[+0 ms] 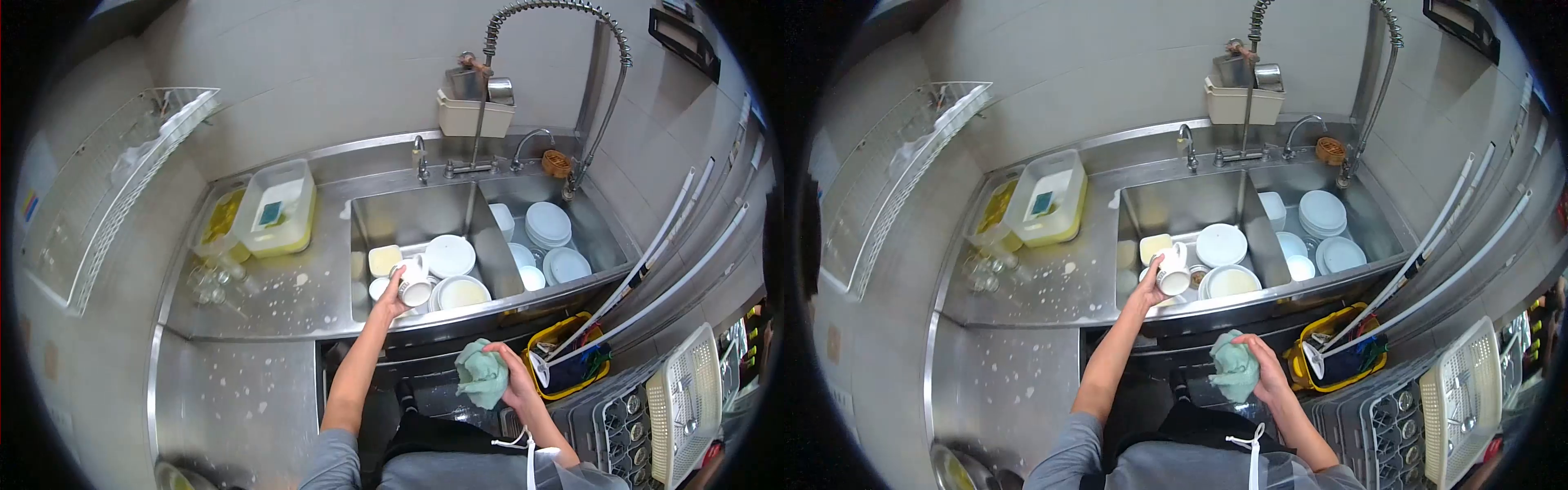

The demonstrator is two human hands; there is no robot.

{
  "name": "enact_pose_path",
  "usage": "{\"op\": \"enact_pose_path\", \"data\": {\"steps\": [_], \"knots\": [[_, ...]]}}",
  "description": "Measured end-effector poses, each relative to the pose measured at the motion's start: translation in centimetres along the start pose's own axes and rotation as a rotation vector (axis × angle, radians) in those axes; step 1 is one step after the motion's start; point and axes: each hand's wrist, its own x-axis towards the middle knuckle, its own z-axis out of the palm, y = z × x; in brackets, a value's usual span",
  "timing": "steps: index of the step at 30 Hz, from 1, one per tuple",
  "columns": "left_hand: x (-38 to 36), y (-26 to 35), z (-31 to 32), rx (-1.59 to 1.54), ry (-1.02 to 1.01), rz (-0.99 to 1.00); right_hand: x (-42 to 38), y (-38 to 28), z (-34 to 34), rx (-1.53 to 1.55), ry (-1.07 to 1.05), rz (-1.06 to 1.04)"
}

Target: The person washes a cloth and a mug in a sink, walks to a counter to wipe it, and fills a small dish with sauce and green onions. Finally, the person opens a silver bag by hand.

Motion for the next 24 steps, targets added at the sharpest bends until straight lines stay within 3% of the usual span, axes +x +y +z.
{"op": "enact_pose_path", "data": {"steps": [3, 6, 10, 12, 14, 16, 20, 24], "knots": [[2.2, 2.1, -2.2, -0.016, 0.018, -0.088, 5.5, -0.7, 2.1, -0.036, 0.001, -0.058], [3.7, 3.4, -5.6, 0.122, 0.073, 0.211, 11.5, -2.7, 4.6, -0.169, 0.016, -0.094], [0.5, 6.8, -9.1, 0.555, 0.410, 0.677, 21.4, -5.2, 6.0, -0.627, 0.047, -0.255], [-1.4, 8.5, -12.1, 0.711, 0.478, 0.779, 28.2, -6.3, 4.7, -0.902, 0.057, -0.370], [-3.3, 9.9, -13.7, 0.710, 0.609, 0.946, 36.6, -7.1, 2.9, -0.963, 0.066, -0.367], [-4.6, 11.1, -16.3, 0.836, 0.682, 0.987, 44.7, -7.7, 1.6, -1.129, 0.067, -0.491], [-4.9, 11.2, -20.4, 0.888, 0.818, 0.986, 59.6, -7.7, -0.3, -1.122, 0.294, -0.376], [-5.5, 10.7, -21.2, 0.855, 0.886, 0.948, 66.4, -7.8, 0.5, -1.150, 0.479, -0.332]]}}
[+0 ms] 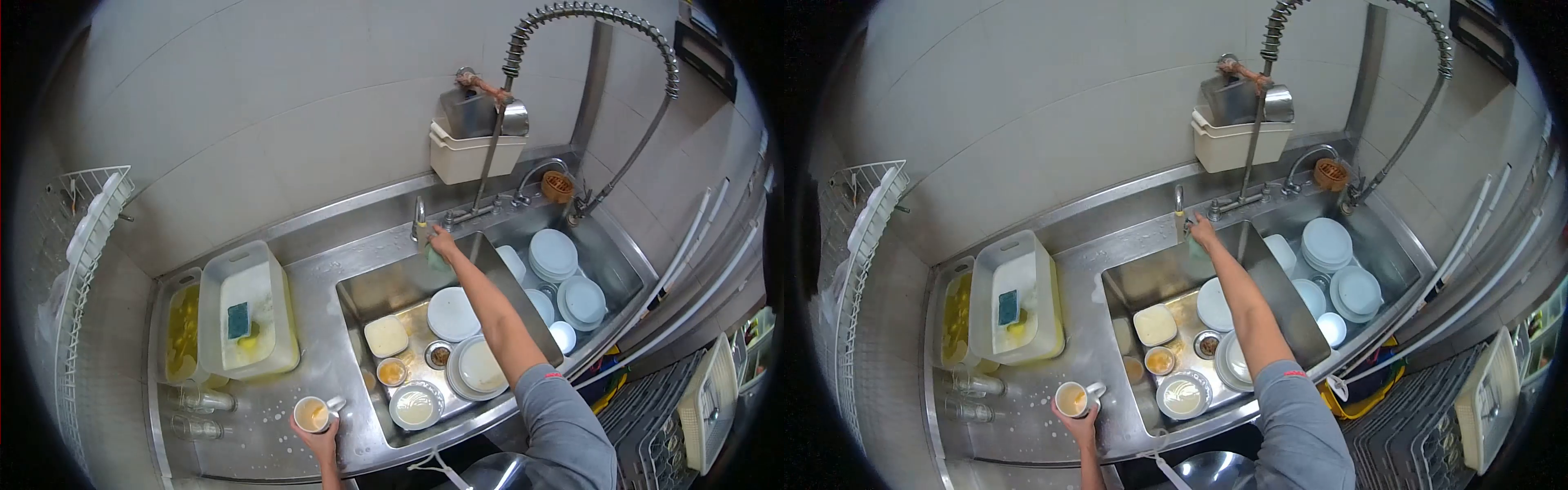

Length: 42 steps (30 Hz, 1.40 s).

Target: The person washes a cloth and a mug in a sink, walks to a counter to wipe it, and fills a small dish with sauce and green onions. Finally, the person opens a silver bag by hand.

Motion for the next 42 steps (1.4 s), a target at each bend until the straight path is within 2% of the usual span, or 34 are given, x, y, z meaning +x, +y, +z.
{"op": "enact_pose_path", "data": {"steps": [2, 5, 8, 9, 11, 12, 14, 16, 17, 18, 20, 23, 26, 29, 32, 33, 35, 37, 39, 42], "knots": [[-0.6, -0.6, -0.6, -0.001, -0.013, -0.044, 1.7, -0.1, 1.3, -0.014, 0.024, 0.048], [-0.9, 1.6, -2.6, -0.010, -0.087, 0.030, 0.5, -1.7, 2.1, 0.035, 0.013, 0.103], [-0.9, 5.6, -4.3, 0.336, 0.014, 0.246, 1.9, 2.1, 5.8, 0.063, 0.062, -0.143], [-0.6, 8.6, -3.4, 0.383, 0.072, 0.322, 1.2, 2.3, 6.0, 0.060, 0.107, -0.229], [0.4, 11.2, 0.0, 0.430, 0.056, 0.452, -1.0, 1.7, 6.1, 0.058, 0.200, -0.397], [0.8, 12.4, 2.1, 0.452, 0.044, 0.514, -2.3, 1.7, 6.3, 0.204, 0.138, -0.267], [2.3, 15.4, 9.4, 0.115, -0.168, 0.358, -4.5, 1.8, 6.5, 0.485, 0.020, -0.006], [3.9, 15.2, 18.4, -0.316, -0.411, 0.005, -4.8, 4.0, 6.1, 0.773, -0.408, 0.135], [5.1, 14.0, 23.1, -0.444, -0.443, -0.369, -4.7, 4.9, 5.7, 0.909, -0.625, 0.207], [6.6, 12.3, 27.4, -0.566, -0.464, -0.746, -5.4, 4.5, 4.8, 1.024, -0.670, 0.256], [10.5, 8.7, 33.4, -0.888, -0.717, -1.170, -7.5, 2.6, 2.0, 1.254, -0.752, 0.359], [11.8, 5.1, 41.2, -0.774, -0.673, -0.758, -8.6, 4.4, -0.3, 1.153, -0.672, 0.292], [13.3, 8.4, 42.5, 0.024, -0.753, -0.221, -9.0, 7.4, -2.3, 1.070, -0.432, 0.348], [13.5, 8.5, 45.8, 0.447, -0.549, 0.401, -8.8, 9.9, -3.6, 1.048, -0.392, 0.326], [14.8, 8.9, 46.9, 0.360, -0.553, 0.134, -8.6, 12.2, -5.0, 1.046, -0.260, 0.400], [15.7, 9.5, 46.3, 0.293, -0.679, 0.039, -9.1, 12.5, -5.6, 1.056, -0.243, 0.412], [15.2, 12.6, 45.0, 0.171, -0.817, 0.012, -9.9, 11.2, -6.7, 0.706, -0.320, 0.458], [15.2, 12.9, 45.0, 0.089, -0.963, 0.024, -9.8, 10.8, -6.0, 0.401, -0.276, 0.338], [15.4, 12.6, 45.5, 0.037, -1.121, 0.082, -8.8, 10.7, -3.9, 0.137, -0.107, 0.057], [15.6, 13.7, 45.1, -0.008, -1.129, 0.043, -5.7, 11.5, -2.7, 0.683, -0.468, -0.007]]}}
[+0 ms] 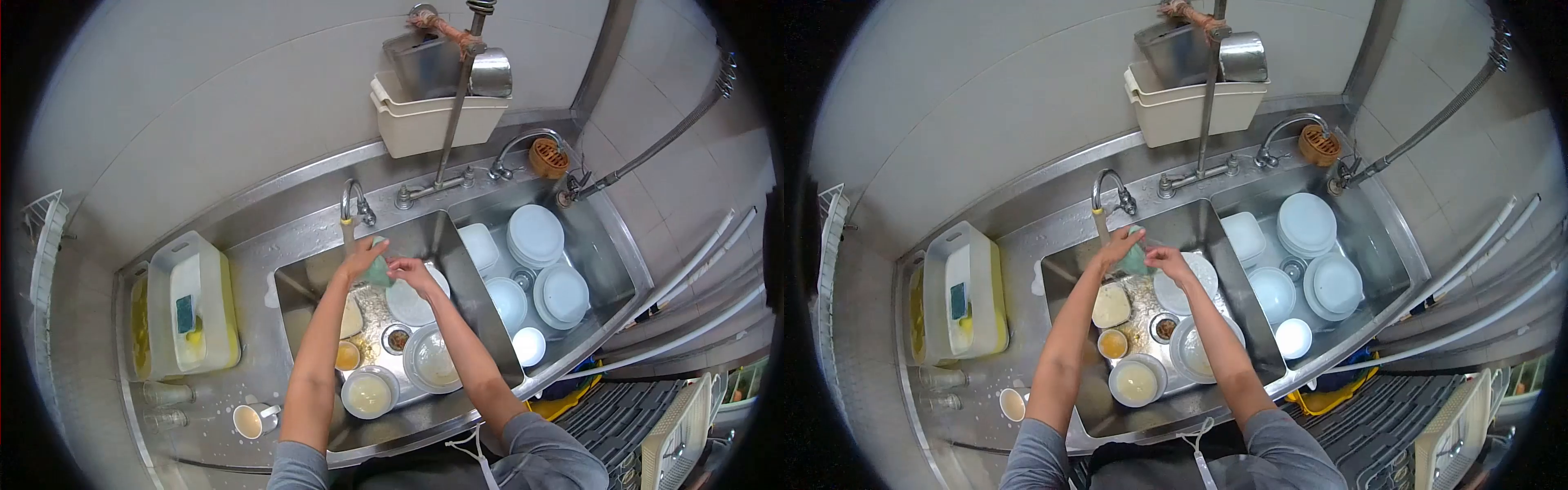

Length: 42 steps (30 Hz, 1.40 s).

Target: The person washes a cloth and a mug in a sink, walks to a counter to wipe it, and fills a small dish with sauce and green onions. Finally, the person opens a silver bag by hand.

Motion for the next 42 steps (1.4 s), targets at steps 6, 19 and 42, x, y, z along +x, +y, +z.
{"op": "enact_pose_path", "data": {"steps": [6, 19, 42], "knots": [[-1.5, -1.3, -4.3, 0.008, -0.251, -0.105, 0.9, -1.4, 0.5, 0.033, 0.128, -0.007], [-2.4, 0.7, -2.6, 0.086, 0.008, 0.083, 2.2, -6.4, 3.0, -0.090, -0.074, 0.005], [-3.3, -9.3, 0.5, -0.081, 0.464, 0.012, 4.4, 2.8, 3.9, -0.467, 0.410, 0.085]]}}
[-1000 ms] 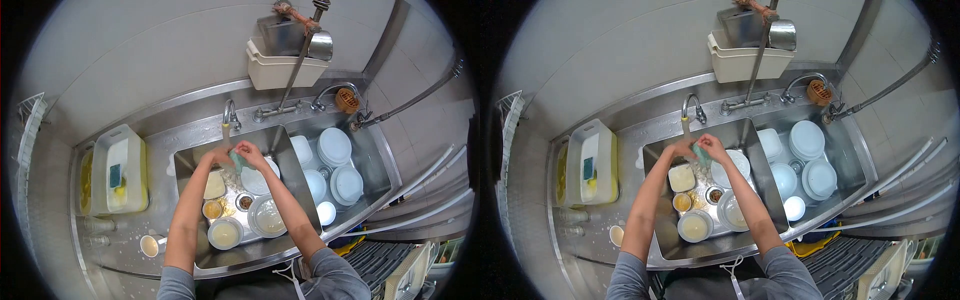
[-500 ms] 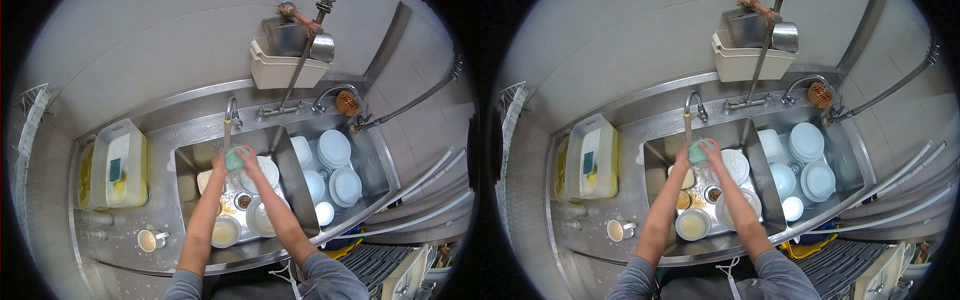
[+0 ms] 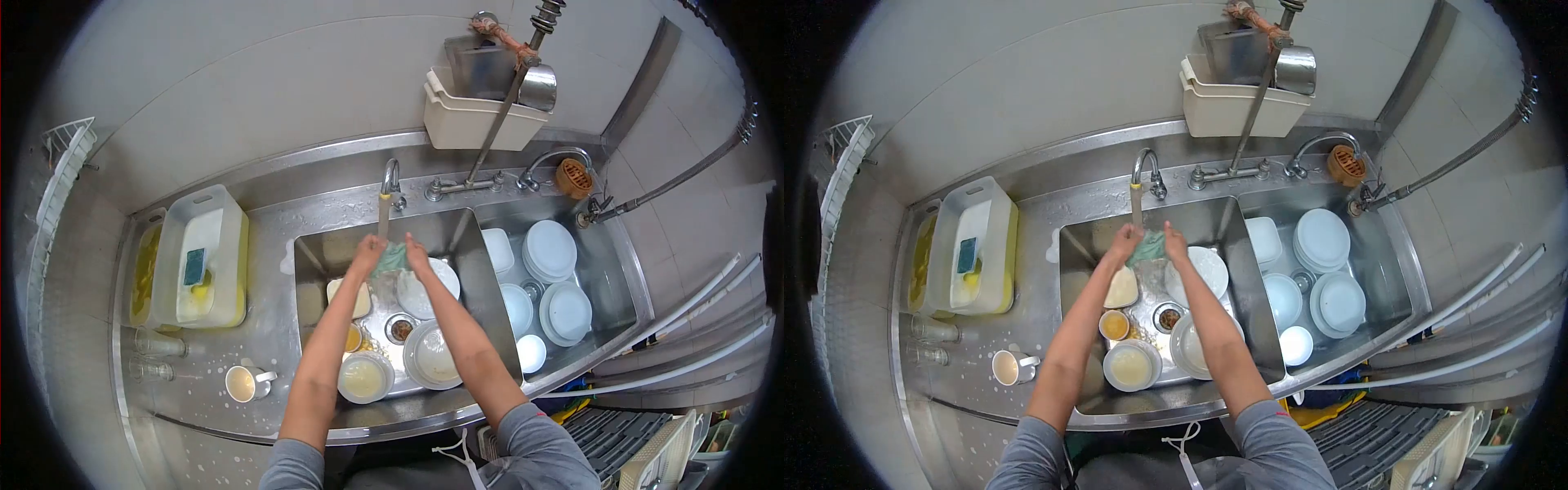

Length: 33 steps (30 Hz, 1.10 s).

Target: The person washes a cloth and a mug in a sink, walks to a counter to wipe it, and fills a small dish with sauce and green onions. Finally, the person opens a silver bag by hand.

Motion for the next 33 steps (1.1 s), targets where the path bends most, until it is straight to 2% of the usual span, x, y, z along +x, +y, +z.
{"op": "enact_pose_path", "data": {"steps": [1, 3, 4, 6, 7, 9, 12, 13, 15, 18, 19, 21, 22, 24, 25, 28, 31, 33], "knots": [[0.3, 0.5, -1.5, 0.064, 0.022, 0.132, 0.0, -0.7, -1.1, -0.031, -0.045, -0.027], [-0.6, 3.5, -4.5, 0.319, -0.010, -0.009, -0.5, -1.9, -3.3, -0.095, -0.131, -0.073], [-1.1, 4.9, -5.8, 0.444, -0.030, -0.081, -0.6, -2.5, -4.1, -0.033, -0.205, -0.101], [-0.5, 3.9, -7.9, 0.474, -0.080, -0.138, -0.1, -4.0, -5.3, 0.090, -0.354, -0.161], [-0.4, 3.5, -8.4, 0.494, -0.109, -0.168, 0.0, -4.5, -5.2, 0.001, -0.411, -0.223], [-0.4, 3.6, -7.2, 0.426, -0.184, -0.015, 0.0, -5.6, -4.5, -0.181, -0.521, -0.348], [-0.7, 3.4, -3.2, 0.155, -0.240, 0.094, 0.1, -5.9, -2.3, -0.279, -0.475, -0.350], [-0.8, 3.5, -2.0, 0.035, -0.250, 0.110, -0.3, -7.2, -2.6, -0.229, -0.497, -0.304], [-0.9, 4.0, -0.8, -0.140, -0.211, -0.015, -0.6, -9.4, -3.6, -0.132, -0.540, -0.211], [-0.7, 4.5, -1.5, -0.272, -0.277, -0.206, -0.6, -10.5, -4.7, 0.397, -0.665, 0.092], [-0.6, 4.6, -1.9, -0.293, -0.319, -0.270, -0.8, -10.9, -5.4, 0.484, -0.727, 0.129], [-1.2, 5.5, -1.9, -0.387, -0.263, -0.338, -1.2, -11.5, -6.7, 0.661, -0.846, 0.200], [-1.5, 6.1, -1.8, -0.435, -0.236, -0.371, -1.1, -11.2, -6.7, 0.564, -0.827, 0.127], [-0.4, 3.1, -0.9, -0.446, -0.279, -0.366, -0.9, -9.7, -6.0, 0.371, -0.789, -0.009], [-0.4, 2.9, -0.8, -0.449, -0.300, -0.365, -0.2, -9.1, -5.4, 0.286, -0.777, 0.026], [-2.3, 4.9, -0.7, -0.624, -0.240, -0.394, -0.1, -8.8, -5.3, 0.223, -0.528, 0.071], [-2.3, 4.4, -2.5, -0.853, -0.495, -0.473, -0.6, -8.4, -5.6, 0.388, -0.489, 0.074], [-3.1, 5.0, -1.9, -0.805, -0.361, -0.404, -1.4, -8.3, -6.1, 0.463, -0.524, 0.029]]}}
